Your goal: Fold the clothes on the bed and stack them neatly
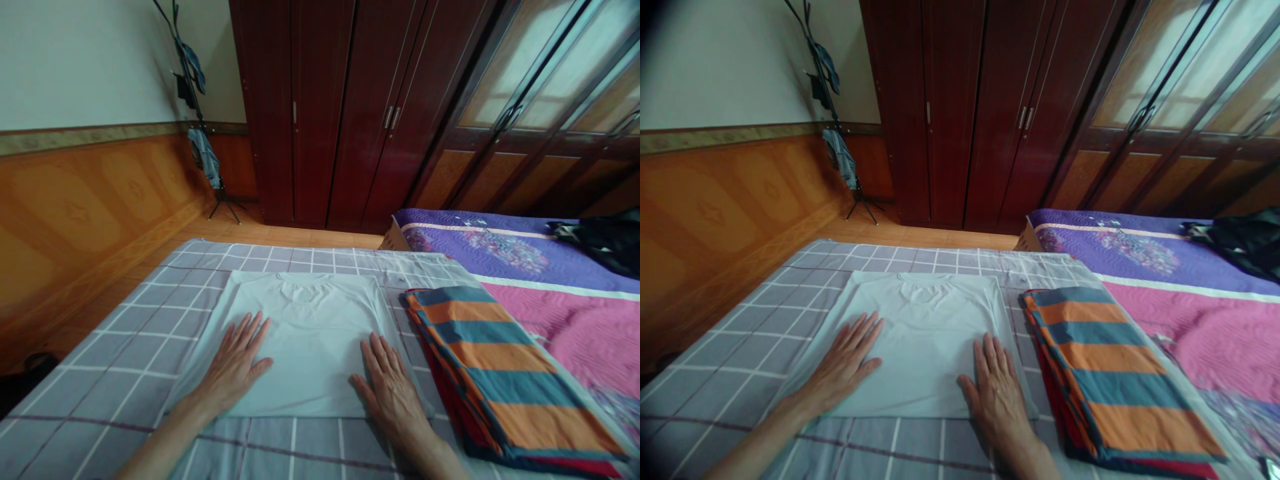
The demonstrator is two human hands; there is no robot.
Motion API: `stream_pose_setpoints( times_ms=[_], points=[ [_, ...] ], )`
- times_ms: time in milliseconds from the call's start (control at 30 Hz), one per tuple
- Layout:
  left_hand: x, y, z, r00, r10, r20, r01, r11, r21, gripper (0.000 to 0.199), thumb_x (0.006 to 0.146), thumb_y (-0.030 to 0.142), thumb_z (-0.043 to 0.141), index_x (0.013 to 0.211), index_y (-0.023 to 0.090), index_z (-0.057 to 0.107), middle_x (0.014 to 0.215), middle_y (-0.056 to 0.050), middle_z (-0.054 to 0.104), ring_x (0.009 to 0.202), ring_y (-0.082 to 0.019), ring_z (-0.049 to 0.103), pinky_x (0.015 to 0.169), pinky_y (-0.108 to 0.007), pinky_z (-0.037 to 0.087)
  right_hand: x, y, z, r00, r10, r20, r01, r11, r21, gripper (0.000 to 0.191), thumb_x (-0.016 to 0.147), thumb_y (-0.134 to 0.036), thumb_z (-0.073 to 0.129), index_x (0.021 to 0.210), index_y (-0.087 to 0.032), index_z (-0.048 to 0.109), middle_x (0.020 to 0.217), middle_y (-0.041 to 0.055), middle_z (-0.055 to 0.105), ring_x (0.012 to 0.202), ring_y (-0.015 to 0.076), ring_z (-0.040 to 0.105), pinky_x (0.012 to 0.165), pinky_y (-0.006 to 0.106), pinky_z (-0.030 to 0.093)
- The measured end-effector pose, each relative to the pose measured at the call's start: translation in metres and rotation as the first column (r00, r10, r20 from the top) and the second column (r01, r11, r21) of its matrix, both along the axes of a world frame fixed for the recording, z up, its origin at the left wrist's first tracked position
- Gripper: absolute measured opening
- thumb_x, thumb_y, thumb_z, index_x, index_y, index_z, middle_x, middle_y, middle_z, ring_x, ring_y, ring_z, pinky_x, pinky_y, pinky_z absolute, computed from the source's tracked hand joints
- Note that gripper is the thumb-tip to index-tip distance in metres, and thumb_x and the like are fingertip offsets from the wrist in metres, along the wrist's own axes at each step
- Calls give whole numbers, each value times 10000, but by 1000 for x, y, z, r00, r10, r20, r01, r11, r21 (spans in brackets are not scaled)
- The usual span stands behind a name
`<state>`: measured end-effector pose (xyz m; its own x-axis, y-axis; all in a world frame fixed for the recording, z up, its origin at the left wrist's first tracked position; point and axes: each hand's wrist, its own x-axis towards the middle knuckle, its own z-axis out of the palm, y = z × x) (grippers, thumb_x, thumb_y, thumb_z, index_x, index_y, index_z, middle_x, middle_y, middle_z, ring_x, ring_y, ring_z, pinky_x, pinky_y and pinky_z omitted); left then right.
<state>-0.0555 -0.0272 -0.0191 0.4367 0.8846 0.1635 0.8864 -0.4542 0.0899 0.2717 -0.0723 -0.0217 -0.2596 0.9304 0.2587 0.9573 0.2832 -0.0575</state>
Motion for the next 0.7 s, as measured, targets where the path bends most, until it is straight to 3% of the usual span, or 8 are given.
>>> stream_pose_setpoints(
  times_ms=[133,200,333,433,500,567,633,700],
  points=[
    [1,-13,2,992,-115,-54,115,993,5,665,924,537,375,1487,287,124,1536,-48,215,1400,-278,206,1119,-489,170,-28,-4,11,983,184,-21,-185,981,-53,580,910,-396,469,1438,-199,334,1505,105,267,1387,284,224,1092,486,272],
    [-6,-14,0,992,-106,-69,107,994,19,639,929,512,383,1483,292,152,1528,-44,241,1392,-273,232,1117,-484,180,-26,-4,11,979,206,-10,-206,976,-65,573,912,-387,464,1442,-217,326,1502,87,282,1384,279,235,1092,491,272],
    [-36,-13,-10,998,16,-62,-9,995,102,615,917,483,419,1463,247,262,1511,-75,287,1381,-300,251,1099,-505,221,11,-8,-3,1000,5,9,-4,1000,-8,527,915,-422,436,1373,-161,448,1452,124,379,1347,312,312,1049,516,328],
    [-38,-19,-10,999,34,-31,-29,986,167,571,911,433,456,1432,229,340,1487,-83,340,1371,-293,275,1099,-502,239,34,-20,-10,996,-93,-6,93,994,56,487,921,-409,412,1314,-139,515,1423,139,422,1329,319,340,1033,529,348],
    [-22,-27,-3,998,-57,-11,58,984,168,535,914,372,476,1418,236,358,1472,-72,371,1362,-268,299,1108,-487,245,39,-30,-8,995,-101,-22,102,991,89,453,926,-376,398,1276,-131,548,1420,147,421,1328,315,342,1030,526,358],
    [0,-37,7,976,-220,2,218,969,120,524,909,312,499,1410,248,361,1471,-60,373,1358,-250,311,1111,-481,260,38,-40,-3,999,-49,-23,51,995,89,420,923,-347,412,1273,-161,552,1437,124,402,1333,299,337,1025,505,378],
    [19,-47,16,926,-376,20,374,925,64,507,898,248,520,1388,248,389,1465,-58,384,1352,-238,326,1104,-476,292,37,-48,1,999,42,-15,-41,997,69,407,909,-334,454,1291,-219,537,1436,80,414,1326,280,353,1016,483,400],
    [31,-54,23,889,-456,42,456,890,29,458,890,192,523,1339,236,450,1434,-63,428,1338,-233,353,1096,-474,318,40,-54,3,996,88,-32,-86,994,67,385,893,-339,491,1261,-247,562,1405,63,457,1296,271,399,996,464,428]
  ],
)
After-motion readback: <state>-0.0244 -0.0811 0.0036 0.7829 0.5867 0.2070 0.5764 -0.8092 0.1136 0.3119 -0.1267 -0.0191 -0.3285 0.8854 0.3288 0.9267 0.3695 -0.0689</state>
